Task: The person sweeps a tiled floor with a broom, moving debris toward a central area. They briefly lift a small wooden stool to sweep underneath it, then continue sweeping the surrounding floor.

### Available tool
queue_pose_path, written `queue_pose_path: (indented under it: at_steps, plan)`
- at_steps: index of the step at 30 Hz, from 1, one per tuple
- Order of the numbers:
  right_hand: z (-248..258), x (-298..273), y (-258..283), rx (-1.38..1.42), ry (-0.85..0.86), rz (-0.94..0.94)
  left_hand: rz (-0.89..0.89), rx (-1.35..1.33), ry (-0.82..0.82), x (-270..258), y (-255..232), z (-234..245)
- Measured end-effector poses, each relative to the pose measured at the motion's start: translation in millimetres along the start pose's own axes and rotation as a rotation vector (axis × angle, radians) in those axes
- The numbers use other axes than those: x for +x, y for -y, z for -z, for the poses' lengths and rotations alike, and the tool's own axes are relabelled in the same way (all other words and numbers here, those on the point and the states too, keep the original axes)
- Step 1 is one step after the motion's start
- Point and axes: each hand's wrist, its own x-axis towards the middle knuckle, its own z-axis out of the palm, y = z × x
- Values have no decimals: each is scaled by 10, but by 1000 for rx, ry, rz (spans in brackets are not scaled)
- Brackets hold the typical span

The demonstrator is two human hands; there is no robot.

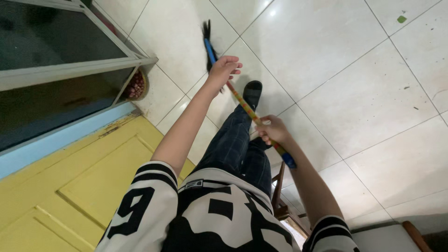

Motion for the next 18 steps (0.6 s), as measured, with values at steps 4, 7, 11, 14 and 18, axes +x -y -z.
queue_pose_path:
  at_steps: [4, 7, 11, 14, 18]
  plan:
    - [780, -232, 223, 33, -216, -25, 8, 25, 27, 185, -208, 161]
    - [1251, -842, 209, 234, -426, -42, 45, 25, 15, 257, -264, 188]
    - [1546, -1287, 536, 257, -594, 0, 66, 1, 35, 299, -288, 244]
    - [1428, -1431, 765, 160, -726, 48, 51, -14, 72, 348, -304, 174]
    - [908, -1652, 902, 226, -686, 67, 55, -13, 94, 431, -311, 108]
